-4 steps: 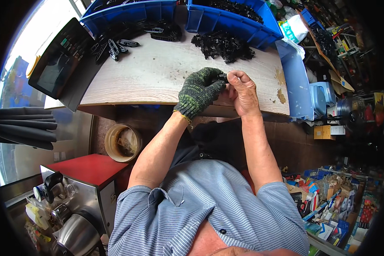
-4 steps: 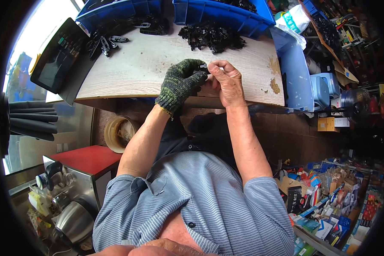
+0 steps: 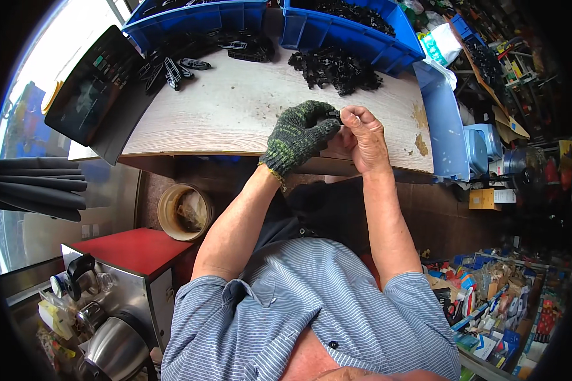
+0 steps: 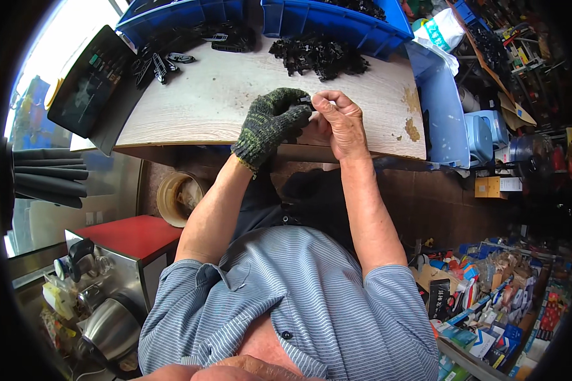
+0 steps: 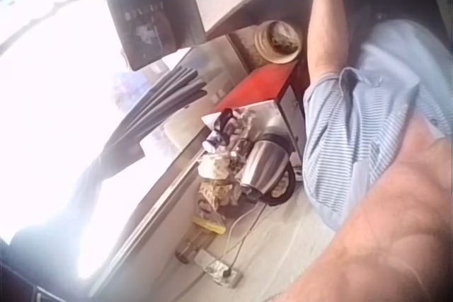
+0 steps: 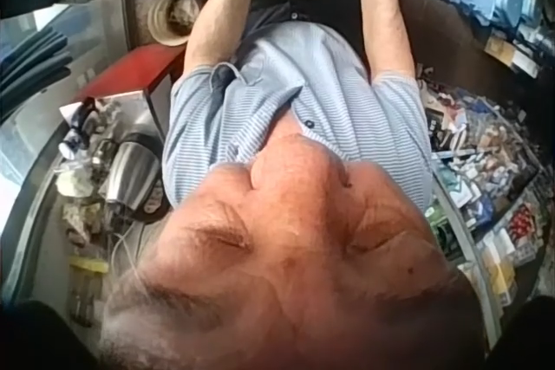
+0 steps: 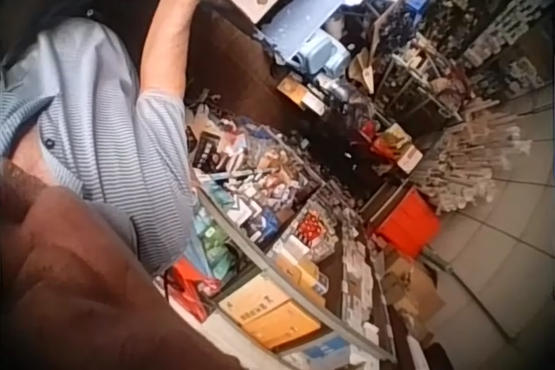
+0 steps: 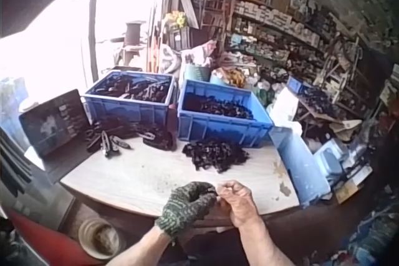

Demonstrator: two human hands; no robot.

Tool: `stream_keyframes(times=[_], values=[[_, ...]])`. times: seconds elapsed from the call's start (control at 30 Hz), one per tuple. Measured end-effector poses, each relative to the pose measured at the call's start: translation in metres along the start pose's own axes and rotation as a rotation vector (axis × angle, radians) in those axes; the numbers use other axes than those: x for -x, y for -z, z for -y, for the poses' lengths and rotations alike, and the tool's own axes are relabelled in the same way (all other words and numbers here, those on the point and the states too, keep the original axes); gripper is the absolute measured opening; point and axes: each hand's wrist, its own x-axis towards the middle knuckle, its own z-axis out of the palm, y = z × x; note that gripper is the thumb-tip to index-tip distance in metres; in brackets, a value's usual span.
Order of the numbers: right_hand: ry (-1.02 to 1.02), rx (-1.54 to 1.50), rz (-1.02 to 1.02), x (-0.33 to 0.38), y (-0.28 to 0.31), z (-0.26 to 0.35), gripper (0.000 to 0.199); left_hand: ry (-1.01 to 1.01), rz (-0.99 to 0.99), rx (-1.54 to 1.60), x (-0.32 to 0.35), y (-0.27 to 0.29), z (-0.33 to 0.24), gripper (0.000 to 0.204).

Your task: Assembling small black plastic components by hand at a workbench.

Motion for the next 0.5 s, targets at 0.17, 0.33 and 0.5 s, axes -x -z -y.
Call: stream_keyframes(times=[0.17, 0.33, 0.5], values=[[-0.007, 0.037, -0.004, -0.004, 0.002, -0.001, 0.012, 0.126, -0.041, 0.085, 0.000, -0.003, -0.010, 0.032], [-0.003, 0.069, -0.041, -0.002, -0.009, 0.002, 0.014, 0.137, -0.104, 0.123, -0.001, -0.005, -0.008, 0.027], [-0.125, 0.256, -0.018, 0.002, -0.020, 0.021, 0.034, 0.081, -0.154, 0.155, 0.004, -0.004, -0.007, 0.026]])
